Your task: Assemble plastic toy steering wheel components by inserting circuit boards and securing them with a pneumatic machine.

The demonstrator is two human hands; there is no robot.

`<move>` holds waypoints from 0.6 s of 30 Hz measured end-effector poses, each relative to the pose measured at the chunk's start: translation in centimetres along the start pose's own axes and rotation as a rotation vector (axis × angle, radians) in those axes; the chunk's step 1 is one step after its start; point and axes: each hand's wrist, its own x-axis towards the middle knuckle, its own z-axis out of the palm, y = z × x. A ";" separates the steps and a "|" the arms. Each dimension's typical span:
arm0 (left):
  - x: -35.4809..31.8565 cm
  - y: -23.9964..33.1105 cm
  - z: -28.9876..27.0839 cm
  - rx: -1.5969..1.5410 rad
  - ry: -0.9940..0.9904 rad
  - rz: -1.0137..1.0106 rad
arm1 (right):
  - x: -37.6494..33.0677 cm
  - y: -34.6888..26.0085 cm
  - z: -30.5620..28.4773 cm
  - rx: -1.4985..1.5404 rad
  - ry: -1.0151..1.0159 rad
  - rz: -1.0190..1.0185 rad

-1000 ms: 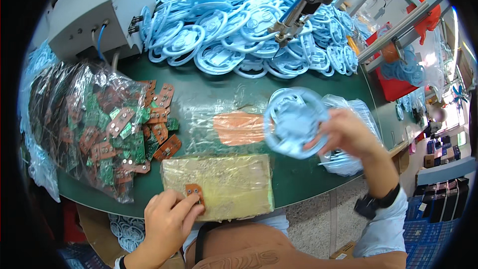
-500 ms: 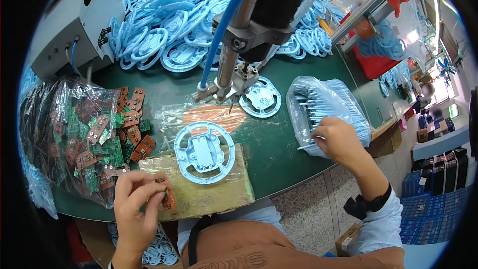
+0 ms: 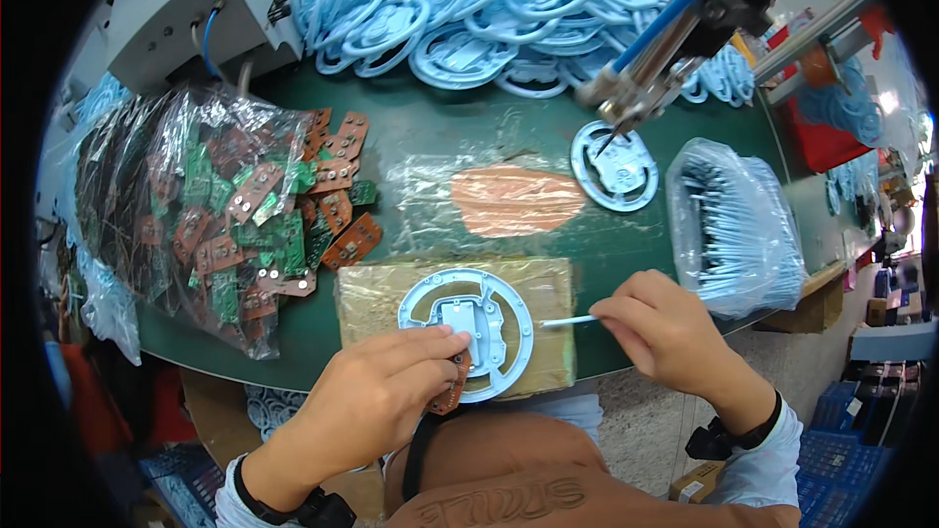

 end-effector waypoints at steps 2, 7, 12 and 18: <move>-0.7 -0.1 0.1 -0.001 0.014 -0.032 | 0.7 0.2 1.7 0.026 -0.064 -0.033; -1.8 -0.7 0.5 -0.130 0.069 -0.041 | 1.5 -1.0 4.1 0.351 -0.028 -0.016; -1.6 -1.1 1.0 -0.118 0.080 0.001 | 2.2 -1.9 3.9 0.200 -0.024 -0.065; -1.6 -0.8 0.7 -0.070 0.064 0.002 | 2.6 -2.5 3.5 0.102 -0.023 -0.085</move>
